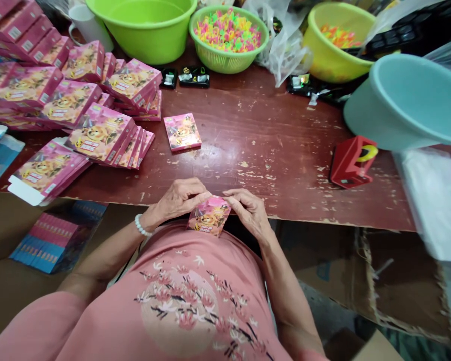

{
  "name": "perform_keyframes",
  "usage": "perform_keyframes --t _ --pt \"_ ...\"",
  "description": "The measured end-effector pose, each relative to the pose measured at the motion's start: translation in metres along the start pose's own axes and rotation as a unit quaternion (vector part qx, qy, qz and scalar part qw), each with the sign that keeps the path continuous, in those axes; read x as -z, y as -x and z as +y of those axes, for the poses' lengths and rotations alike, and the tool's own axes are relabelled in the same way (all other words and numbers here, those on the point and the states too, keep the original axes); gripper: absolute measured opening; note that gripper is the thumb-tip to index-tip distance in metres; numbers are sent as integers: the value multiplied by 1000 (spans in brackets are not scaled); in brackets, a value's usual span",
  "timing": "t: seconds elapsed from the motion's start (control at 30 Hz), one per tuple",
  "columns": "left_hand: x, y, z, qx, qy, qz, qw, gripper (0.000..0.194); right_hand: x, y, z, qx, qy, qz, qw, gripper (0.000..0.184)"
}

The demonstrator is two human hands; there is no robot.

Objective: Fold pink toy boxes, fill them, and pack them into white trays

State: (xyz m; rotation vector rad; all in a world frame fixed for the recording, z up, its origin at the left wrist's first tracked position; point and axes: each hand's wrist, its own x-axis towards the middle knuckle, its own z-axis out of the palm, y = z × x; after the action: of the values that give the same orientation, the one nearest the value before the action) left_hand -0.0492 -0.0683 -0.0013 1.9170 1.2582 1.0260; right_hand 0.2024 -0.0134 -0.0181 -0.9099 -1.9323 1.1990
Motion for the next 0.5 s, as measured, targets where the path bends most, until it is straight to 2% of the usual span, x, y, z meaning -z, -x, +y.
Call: perform_keyframes --t 0.07,0.17,0.23,0.27,0.33,0.4,0.43,0.47,0.5 --pt "-3 5 0 -25 -4 -12 1000 19 -7 9 2 27 43 17 999 10" --pt "-11 10 -1 -3 29 11 1000 18 -17 18 -1 34 69 55 996 6" --pt "-16 10 -2 28 50 36 998 15 -7 16 -1 17 55 81 995 9" --pt "-18 10 -2 40 58 42 997 14 8 12 1 5 50 112 992 10" --pt "-18 10 -5 57 65 42 995 14 58 2 9 -19 62 231 971 15" --pt "-17 11 -8 68 72 42 994 14 129 -6 22 -37 123 404 906 24" --pt "-16 11 -9 73 77 44 993 14 166 -9 29 -55 166 460 870 27" --pt "-15 12 -10 78 84 47 992 14 202 -10 37 -88 213 497 836 27" --pt "-15 12 -11 83 91 53 991 14 233 -10 44 -135 263 491 819 27"
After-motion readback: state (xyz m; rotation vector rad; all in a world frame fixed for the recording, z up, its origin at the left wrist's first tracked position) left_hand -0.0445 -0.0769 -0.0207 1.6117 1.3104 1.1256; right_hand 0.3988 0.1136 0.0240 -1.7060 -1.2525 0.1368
